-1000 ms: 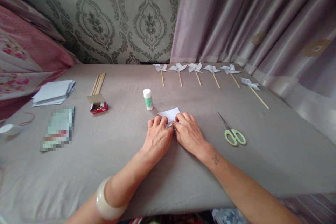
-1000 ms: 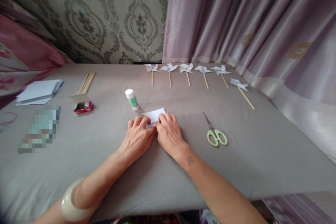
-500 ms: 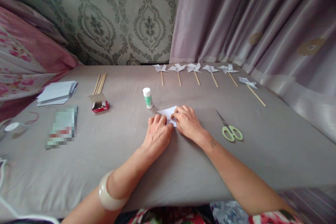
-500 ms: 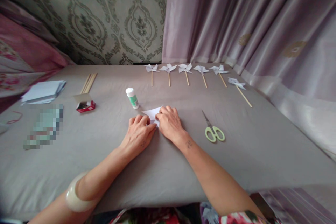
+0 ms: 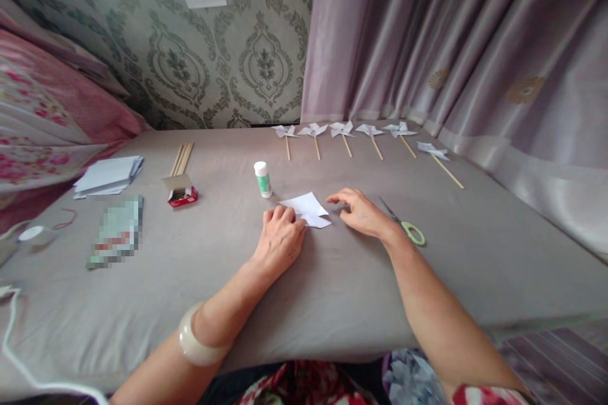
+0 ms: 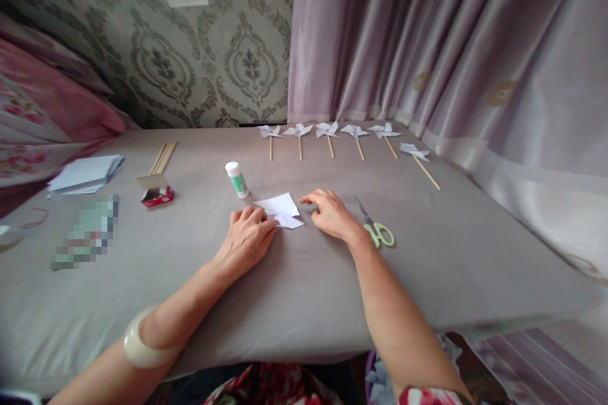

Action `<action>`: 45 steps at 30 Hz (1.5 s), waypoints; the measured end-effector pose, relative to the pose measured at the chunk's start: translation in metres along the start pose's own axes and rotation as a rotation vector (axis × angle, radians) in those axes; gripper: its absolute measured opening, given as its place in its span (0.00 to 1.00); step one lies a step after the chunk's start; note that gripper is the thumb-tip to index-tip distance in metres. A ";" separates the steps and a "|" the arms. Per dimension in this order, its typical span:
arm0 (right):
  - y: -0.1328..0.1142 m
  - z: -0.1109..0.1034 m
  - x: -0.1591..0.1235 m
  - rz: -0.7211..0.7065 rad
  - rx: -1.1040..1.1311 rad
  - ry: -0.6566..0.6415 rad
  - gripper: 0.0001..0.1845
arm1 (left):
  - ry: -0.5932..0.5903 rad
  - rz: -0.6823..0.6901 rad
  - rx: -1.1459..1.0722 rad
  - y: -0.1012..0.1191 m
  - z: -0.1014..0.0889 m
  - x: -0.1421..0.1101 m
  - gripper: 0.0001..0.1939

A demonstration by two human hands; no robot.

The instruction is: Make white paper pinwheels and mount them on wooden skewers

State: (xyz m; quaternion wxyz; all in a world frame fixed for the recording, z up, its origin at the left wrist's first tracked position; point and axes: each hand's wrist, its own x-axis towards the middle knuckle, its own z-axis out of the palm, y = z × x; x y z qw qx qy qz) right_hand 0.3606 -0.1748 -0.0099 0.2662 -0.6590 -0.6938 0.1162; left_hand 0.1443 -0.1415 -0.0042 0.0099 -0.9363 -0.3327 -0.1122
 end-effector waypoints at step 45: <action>-0.046 0.034 -0.013 0.365 0.187 0.045 0.17 | 0.002 0.094 -0.090 -0.003 0.006 0.004 0.15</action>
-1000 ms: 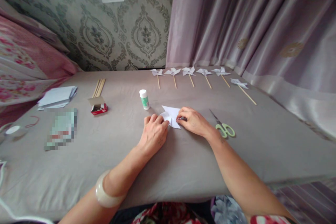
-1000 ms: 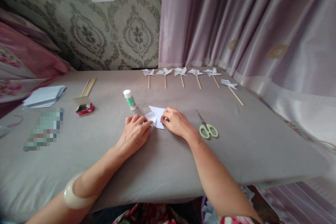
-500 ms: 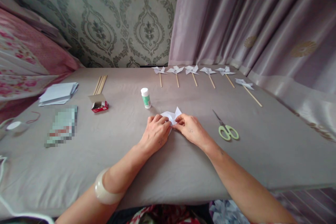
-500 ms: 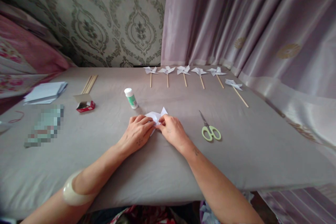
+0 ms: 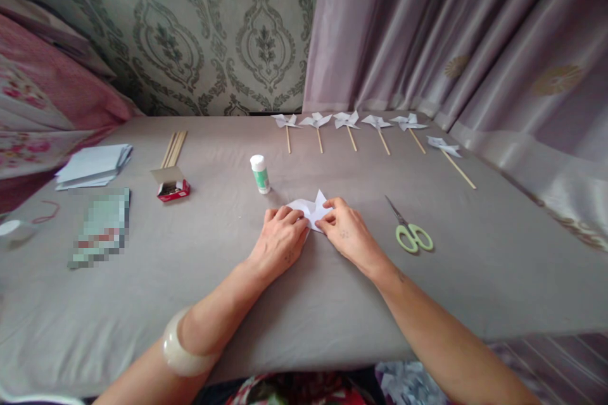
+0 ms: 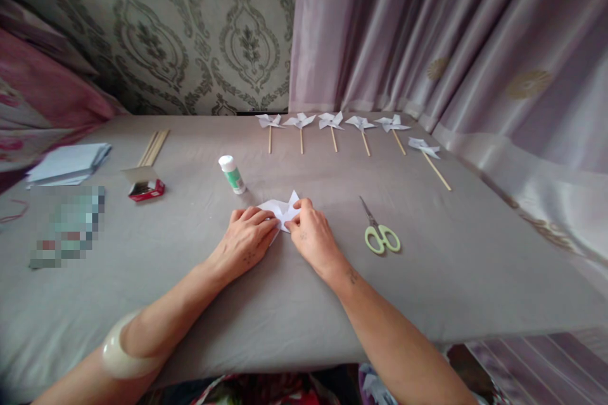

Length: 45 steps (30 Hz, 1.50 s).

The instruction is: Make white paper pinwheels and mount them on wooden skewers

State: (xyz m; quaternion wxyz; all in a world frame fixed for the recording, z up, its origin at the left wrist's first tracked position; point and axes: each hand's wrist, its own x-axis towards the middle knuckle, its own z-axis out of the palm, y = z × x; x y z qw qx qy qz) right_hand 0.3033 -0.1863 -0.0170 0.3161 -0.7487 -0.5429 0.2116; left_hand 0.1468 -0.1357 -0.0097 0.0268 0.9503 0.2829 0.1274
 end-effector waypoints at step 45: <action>0.002 -0.003 0.014 -0.009 -0.107 -0.114 0.23 | 0.005 -0.017 -0.035 0.001 0.003 -0.001 0.14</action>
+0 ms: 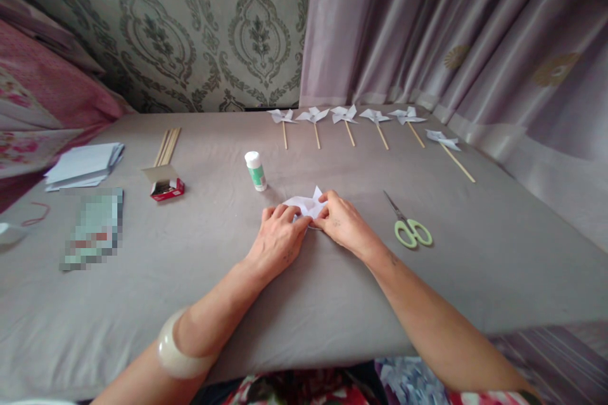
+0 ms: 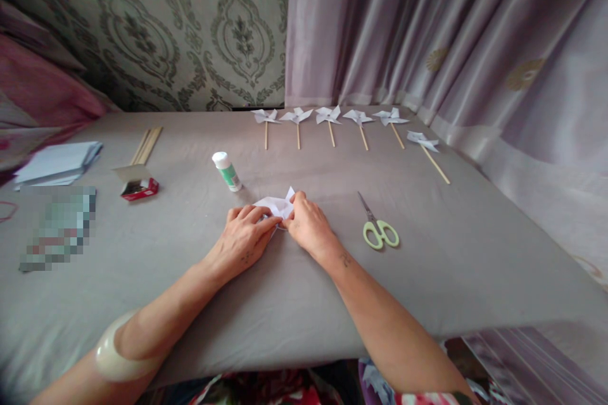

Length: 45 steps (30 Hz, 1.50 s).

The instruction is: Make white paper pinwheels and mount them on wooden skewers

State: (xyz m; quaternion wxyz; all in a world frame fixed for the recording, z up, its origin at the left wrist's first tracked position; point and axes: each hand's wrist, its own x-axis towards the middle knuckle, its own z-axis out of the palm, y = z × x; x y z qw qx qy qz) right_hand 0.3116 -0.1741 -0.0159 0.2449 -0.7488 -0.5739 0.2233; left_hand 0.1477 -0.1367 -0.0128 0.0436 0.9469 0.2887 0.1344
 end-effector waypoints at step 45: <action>-0.013 -0.020 0.002 -0.457 -0.522 -0.129 0.11 | 0.024 0.052 0.041 0.010 0.002 -0.005 0.15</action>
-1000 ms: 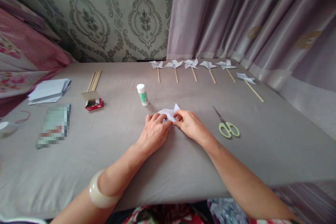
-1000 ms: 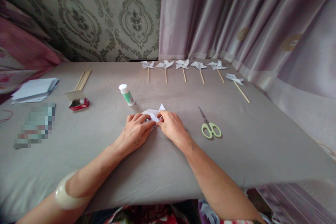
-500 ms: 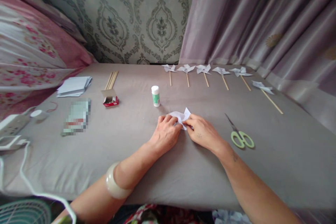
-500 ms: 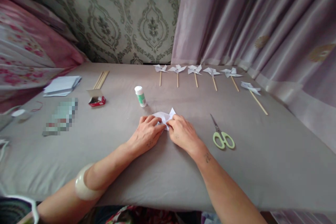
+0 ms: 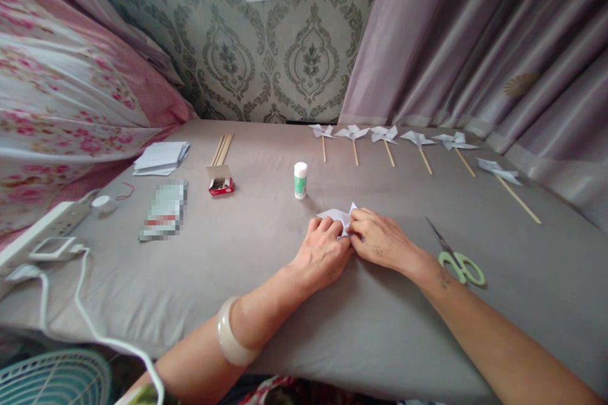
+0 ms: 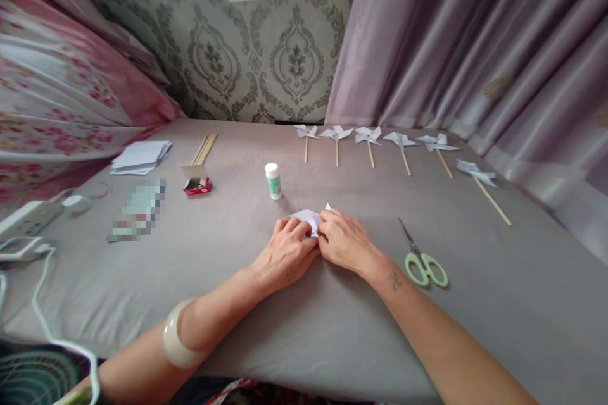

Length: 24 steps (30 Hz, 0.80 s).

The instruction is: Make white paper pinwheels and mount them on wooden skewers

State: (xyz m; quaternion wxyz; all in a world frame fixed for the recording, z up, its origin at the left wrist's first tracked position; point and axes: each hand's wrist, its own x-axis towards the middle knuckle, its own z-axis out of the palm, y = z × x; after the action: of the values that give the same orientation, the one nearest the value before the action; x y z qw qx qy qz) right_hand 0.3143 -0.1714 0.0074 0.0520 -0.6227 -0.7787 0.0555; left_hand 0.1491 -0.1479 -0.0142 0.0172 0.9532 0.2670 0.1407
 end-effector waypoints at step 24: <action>0.048 0.006 -0.006 0.416 0.639 0.330 0.14 | 0.003 0.022 0.002 -0.004 -0.002 0.006 0.15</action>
State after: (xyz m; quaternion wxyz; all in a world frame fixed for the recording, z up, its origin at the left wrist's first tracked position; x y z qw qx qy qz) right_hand 0.3613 -0.1668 -0.0064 0.3545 -0.7198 -0.5612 0.2033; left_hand 0.1517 -0.1417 -0.0112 0.0141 0.9558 0.2568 0.1422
